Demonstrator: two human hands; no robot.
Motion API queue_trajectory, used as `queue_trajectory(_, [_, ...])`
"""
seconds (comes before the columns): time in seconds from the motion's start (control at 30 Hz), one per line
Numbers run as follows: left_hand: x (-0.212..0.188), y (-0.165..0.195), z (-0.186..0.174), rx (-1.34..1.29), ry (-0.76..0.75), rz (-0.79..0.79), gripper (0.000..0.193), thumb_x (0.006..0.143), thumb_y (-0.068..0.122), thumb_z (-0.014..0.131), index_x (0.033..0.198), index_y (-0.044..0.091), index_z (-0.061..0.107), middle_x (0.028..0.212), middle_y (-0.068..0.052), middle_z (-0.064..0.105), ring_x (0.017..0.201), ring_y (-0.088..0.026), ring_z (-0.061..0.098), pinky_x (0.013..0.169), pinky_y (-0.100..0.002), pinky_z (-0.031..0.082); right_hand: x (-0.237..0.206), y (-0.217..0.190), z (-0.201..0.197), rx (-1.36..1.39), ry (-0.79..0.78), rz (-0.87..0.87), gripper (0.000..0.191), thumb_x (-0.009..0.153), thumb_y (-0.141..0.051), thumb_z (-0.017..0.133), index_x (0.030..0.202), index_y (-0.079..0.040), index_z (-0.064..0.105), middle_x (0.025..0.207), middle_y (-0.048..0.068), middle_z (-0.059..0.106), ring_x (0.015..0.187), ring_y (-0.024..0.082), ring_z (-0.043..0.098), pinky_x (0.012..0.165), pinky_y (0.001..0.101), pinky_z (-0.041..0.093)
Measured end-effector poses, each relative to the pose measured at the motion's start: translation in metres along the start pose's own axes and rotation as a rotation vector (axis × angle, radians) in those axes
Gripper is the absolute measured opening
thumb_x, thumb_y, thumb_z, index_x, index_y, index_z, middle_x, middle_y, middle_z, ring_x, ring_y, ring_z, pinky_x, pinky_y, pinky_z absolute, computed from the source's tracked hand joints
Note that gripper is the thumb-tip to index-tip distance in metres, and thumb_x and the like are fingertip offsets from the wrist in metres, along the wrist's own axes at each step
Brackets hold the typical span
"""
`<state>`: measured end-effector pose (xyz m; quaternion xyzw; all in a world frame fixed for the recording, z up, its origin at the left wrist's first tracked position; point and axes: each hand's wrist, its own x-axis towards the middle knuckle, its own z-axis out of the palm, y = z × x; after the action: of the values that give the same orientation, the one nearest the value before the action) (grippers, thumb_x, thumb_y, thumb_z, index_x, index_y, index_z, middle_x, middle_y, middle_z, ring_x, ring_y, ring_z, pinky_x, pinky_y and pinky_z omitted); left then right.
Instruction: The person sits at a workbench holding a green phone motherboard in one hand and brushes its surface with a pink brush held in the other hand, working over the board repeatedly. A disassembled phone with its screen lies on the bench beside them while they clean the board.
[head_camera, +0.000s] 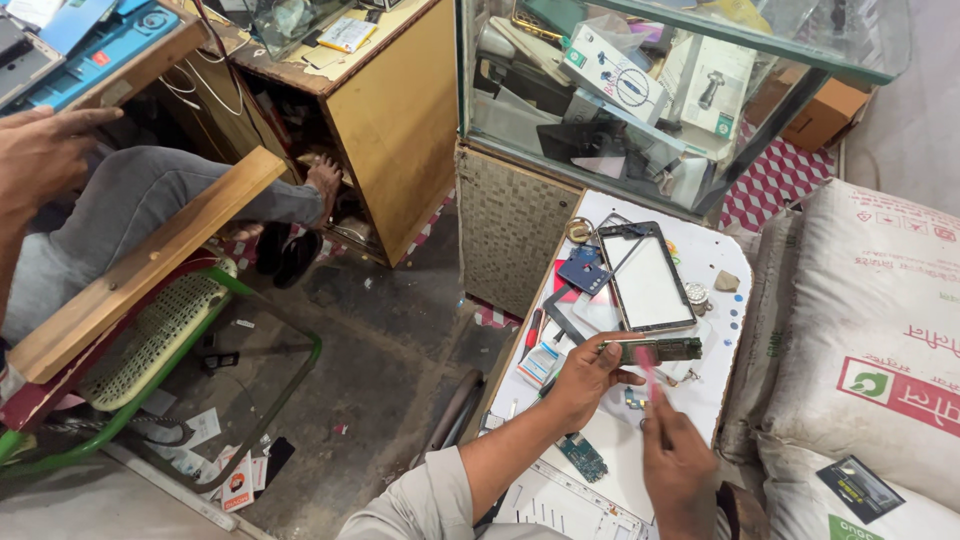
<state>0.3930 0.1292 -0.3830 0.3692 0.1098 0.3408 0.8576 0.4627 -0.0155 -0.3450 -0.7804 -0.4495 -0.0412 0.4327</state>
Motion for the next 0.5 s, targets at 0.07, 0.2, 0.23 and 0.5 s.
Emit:
queue_trajectory(0.07, [-0.0018, 0.0006, 0.0003, 0.033, -0.034, 0.006, 0.046, 0.106, 0.041, 0.056, 0.135, 0.006, 0.063, 0.123, -0.009, 0.069, 0.111, -0.02, 0.067, 0.094, -0.037, 0.058, -0.0007, -0.0001, -0.0006, -0.022, -0.022, 0.012, 0.034, 0.092, -0.004, 0.073, 0.126, -0.006, 0.073, 0.082, 0.014, 0.072, 0.062, 0.015, 0.065, 0.061, 0.0307, 0.052])
queue_trajectory(0.2, [-0.0018, 0.0025, -0.0006, 0.034, -0.082, 0.011, 0.047, 0.103, 0.043, 0.054, 0.135, 0.009, 0.06, 0.123, -0.008, 0.072, 0.111, -0.022, 0.072, 0.088, -0.034, 0.058, -0.0017, 0.0011, 0.0014, 0.217, 0.206, -0.111, 0.034, 0.104, -0.001, 0.065, 0.138, 0.0, 0.064, 0.111, 0.017, 0.073, 0.091, 0.015, 0.071, 0.079, 0.0276, 0.056])
queue_trajectory(0.23, [-0.0013, 0.0024, -0.0003, 0.038, -0.071, 0.011, 0.047, 0.104, 0.043, 0.055, 0.135, 0.008, 0.06, 0.123, -0.009, 0.072, 0.112, -0.022, 0.071, 0.088, -0.034, 0.058, -0.0015, 0.0016, 0.0025, 0.16, 0.161, -0.077, 0.033, 0.101, -0.001, 0.067, 0.134, 0.0, 0.066, 0.104, 0.017, 0.073, 0.086, 0.015, 0.072, 0.074, 0.028, 0.056])
queue_trajectory(0.5, [-0.0058, 0.0059, 0.0041, 0.068, -0.09, 0.003, 0.046, 0.104, 0.043, 0.055, 0.133, 0.008, 0.06, 0.122, -0.009, 0.072, 0.109, -0.02, 0.071, 0.087, -0.034, 0.058, -0.0008, -0.0001, 0.0025, 0.222, 0.23, -0.092, 0.033, 0.104, -0.002, 0.067, 0.137, -0.002, 0.065, 0.108, 0.017, 0.073, 0.09, 0.014, 0.07, 0.079, 0.0294, 0.056])
